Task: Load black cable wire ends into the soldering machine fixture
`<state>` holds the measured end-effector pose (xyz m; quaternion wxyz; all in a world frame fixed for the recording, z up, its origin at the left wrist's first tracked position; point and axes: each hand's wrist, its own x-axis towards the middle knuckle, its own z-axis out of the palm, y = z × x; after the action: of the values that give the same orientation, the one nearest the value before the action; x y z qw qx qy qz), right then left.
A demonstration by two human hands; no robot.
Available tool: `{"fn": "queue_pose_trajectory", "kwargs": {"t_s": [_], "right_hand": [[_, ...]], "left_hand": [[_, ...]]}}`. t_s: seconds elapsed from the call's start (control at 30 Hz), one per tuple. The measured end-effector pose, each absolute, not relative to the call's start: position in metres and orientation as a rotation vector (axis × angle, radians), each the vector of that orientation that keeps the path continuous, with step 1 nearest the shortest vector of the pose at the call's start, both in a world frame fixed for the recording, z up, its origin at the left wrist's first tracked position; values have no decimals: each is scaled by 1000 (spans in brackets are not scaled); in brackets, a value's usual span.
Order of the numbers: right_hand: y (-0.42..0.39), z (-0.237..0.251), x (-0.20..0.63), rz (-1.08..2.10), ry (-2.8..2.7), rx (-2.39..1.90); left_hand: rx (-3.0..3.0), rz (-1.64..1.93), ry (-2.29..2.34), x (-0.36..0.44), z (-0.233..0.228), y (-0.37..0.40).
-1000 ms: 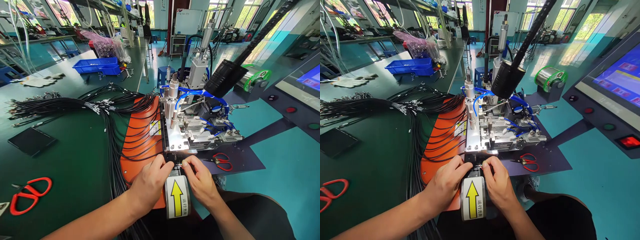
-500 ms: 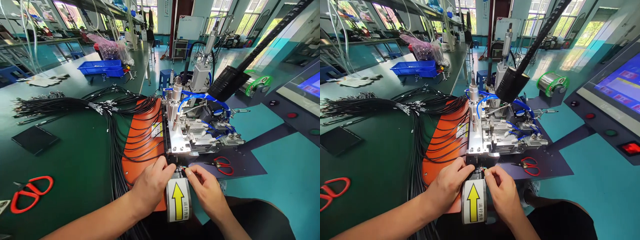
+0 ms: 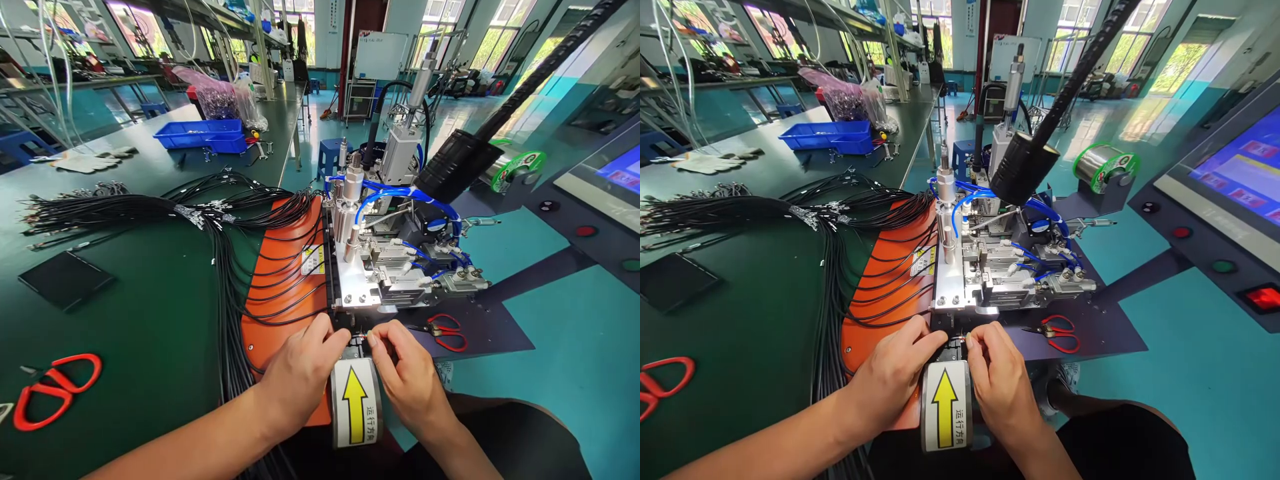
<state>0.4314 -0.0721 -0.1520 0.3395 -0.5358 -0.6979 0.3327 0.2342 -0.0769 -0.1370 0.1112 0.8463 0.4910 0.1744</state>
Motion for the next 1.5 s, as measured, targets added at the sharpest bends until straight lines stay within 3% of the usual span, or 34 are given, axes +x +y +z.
{"fn": "queue_pose_trajectory", "kwargs": {"t_s": [1.03,1.33,1.5], "right_hand": [[-62,-153,435,668,-1934,-1287],[-65,-156,430,746,-1923,-1460],[-62,-149,431,973,-1774,-1546]], "left_hand": [[2482,450,1465,236,-136,-78],[2484,401,1491,237,-135,-78],[2494,374,1507,237,-134,-77]]}}
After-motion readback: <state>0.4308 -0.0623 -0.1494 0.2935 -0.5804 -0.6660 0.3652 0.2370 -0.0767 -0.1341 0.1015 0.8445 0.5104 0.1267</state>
